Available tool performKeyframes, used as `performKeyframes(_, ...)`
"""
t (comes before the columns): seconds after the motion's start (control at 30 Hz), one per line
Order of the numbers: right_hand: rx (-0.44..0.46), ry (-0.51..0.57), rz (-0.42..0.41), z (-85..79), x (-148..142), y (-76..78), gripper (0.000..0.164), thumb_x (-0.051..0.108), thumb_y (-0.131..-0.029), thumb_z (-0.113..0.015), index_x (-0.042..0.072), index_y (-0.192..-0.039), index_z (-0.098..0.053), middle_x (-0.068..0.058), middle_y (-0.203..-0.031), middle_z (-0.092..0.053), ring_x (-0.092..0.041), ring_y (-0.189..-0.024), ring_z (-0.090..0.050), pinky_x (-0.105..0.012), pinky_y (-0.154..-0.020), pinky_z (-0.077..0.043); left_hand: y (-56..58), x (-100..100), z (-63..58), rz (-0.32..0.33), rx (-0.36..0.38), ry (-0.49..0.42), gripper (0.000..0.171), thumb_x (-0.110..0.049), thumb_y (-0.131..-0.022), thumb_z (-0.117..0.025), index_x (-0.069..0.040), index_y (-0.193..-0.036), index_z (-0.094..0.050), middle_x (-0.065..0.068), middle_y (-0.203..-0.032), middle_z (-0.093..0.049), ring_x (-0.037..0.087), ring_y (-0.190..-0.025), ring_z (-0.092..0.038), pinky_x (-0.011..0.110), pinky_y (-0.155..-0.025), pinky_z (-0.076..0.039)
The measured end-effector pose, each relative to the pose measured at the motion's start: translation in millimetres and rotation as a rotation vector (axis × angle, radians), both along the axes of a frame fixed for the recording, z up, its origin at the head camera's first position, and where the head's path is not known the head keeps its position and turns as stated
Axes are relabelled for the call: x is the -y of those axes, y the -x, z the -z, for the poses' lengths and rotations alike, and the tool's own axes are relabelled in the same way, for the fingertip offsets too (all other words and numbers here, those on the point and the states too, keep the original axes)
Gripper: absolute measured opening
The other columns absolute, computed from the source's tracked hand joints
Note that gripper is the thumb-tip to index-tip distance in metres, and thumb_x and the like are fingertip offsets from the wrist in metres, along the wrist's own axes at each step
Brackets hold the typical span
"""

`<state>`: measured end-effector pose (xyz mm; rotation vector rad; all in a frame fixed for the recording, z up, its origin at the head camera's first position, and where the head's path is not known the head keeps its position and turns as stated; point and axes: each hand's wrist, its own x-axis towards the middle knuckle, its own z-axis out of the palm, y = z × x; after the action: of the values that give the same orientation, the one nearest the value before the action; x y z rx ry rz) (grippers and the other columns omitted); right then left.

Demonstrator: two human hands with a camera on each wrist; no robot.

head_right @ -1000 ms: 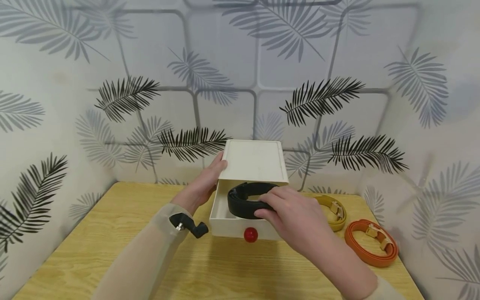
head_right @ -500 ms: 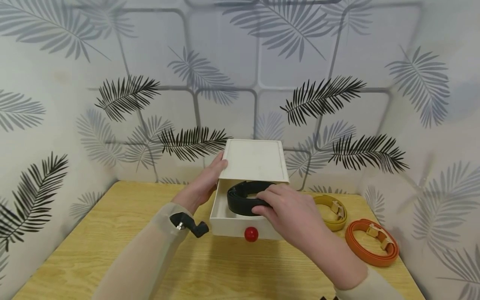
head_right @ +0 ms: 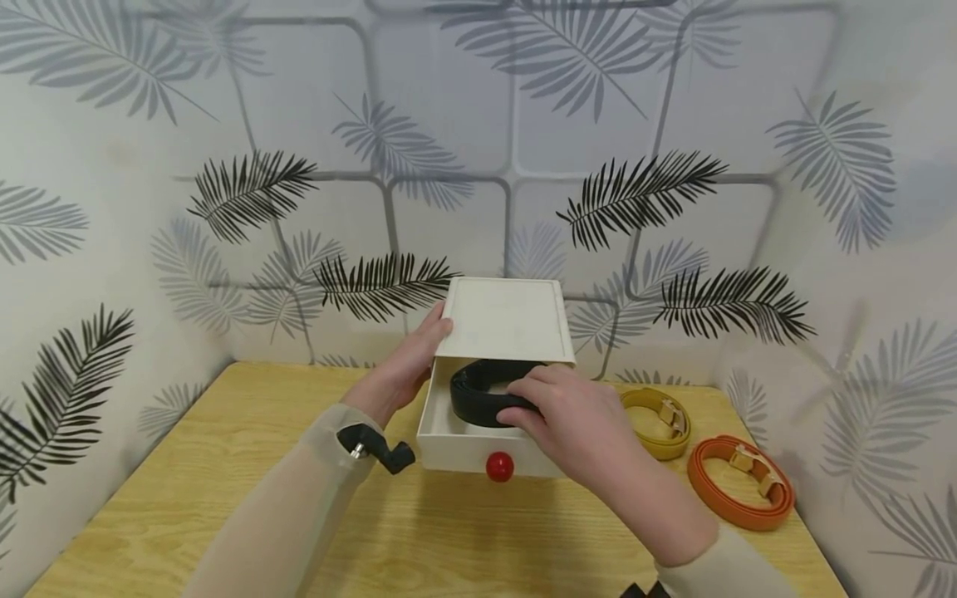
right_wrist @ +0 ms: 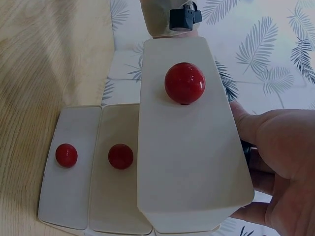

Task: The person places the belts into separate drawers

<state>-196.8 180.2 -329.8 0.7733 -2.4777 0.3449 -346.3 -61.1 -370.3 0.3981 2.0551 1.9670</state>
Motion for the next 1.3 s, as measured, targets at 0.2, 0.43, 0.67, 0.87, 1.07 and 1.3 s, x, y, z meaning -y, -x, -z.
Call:
performKeyframes(0.2, 0.031, 0.004, 0.021, -1.7, 2, 1.0, 0.026, 0.036, -0.092, -0.092, 0.017, -0.109, -0.085, 0.001, -0.106, -0.079, -0.023, -0.094, -0.076, -0.046, -0.073, -0.062, -0.2, 0, 0.5, -0.004, 0.002, 0.000, 0.066, -0.043, -0.120, -0.035, -0.039, -0.179, -0.006, -0.002, -0.185, -0.004, 0.031, -0.168, -0.009, 0.062, -0.131, -0.017)
performKeyframes(0.43, 0.116, 0.003, 0.048, -1.3, 2, 4.0, 0.025, 0.036, -0.094, -0.091, 0.018, -0.110, -0.086, 0.001, -0.106, -0.080, -0.023, -0.097, -0.076, -0.047, -0.078, -0.062, -0.6, 0, 0.8, -0.006, 0.008, 0.000, 0.065, -0.044, -0.120, -0.035, -0.040, -0.179, -0.007, -0.002, -0.185, -0.005, 0.031, -0.168, -0.010, 0.062, -0.131, -0.017)
performKeyframes(0.67, 0.215, -0.013, 0.051, -4.6, 3, 9.1, 0.023, 0.037, -0.095, -0.089, 0.019, -0.109, -0.087, 0.005, -0.103, -0.079, -0.021, -0.095, -0.075, -0.046, -0.078, -0.062, 0.2, 0, 2.2, -0.004, -0.003, -0.003, 0.066, -0.043, -0.119, -0.035, -0.039, -0.179, -0.007, -0.002, -0.185, -0.005, 0.031, -0.167, -0.010, 0.061, -0.131, -0.017)
performKeyframes(0.87, 0.285, -0.007, 0.011, -7.6, 3, 13.1, 0.018, 0.035, -0.097, -0.088, 0.019, -0.106, -0.088, 0.008, -0.100, -0.078, -0.019, -0.094, -0.074, -0.045, -0.080, -0.062, -0.1, 0, 2.0, -0.007, 0.001, 0.005, 0.067, -0.044, -0.118, -0.036, -0.040, -0.179, -0.007, -0.003, -0.185, -0.005, 0.030, -0.168, -0.008, 0.060, -0.131, -0.016)
performKeyframes(1.07, 0.341, -0.016, -0.010, -9.8, 4, 18.0, 0.016, 0.034, -0.099, -0.086, 0.019, -0.105, -0.088, 0.010, -0.097, -0.076, -0.015, -0.091, -0.072, -0.044, -0.080, -0.061, -0.8, 0, 0.8, -0.005, 0.003, 0.018, 0.066, -0.044, -0.119, -0.036, -0.041, -0.178, -0.008, -0.003, -0.185, -0.007, 0.031, -0.168, -0.010, 0.061, -0.131, -0.017)
performKeyframes(1.3, 0.383, -0.035, -0.023, -11.3, 4, 22.0, 0.013, 0.031, -0.098, -0.087, 0.019, -0.103, -0.088, 0.011, -0.095, -0.076, -0.015, -0.089, -0.072, -0.043, -0.080, -0.060, -1.0, 1, 0.1, -0.003, -0.003, 0.012, 0.066, -0.043, -0.119, -0.036, -0.039, -0.179, -0.008, -0.003, -0.185, -0.007, 0.029, -0.168, -0.008, 0.062, -0.131, -0.016)
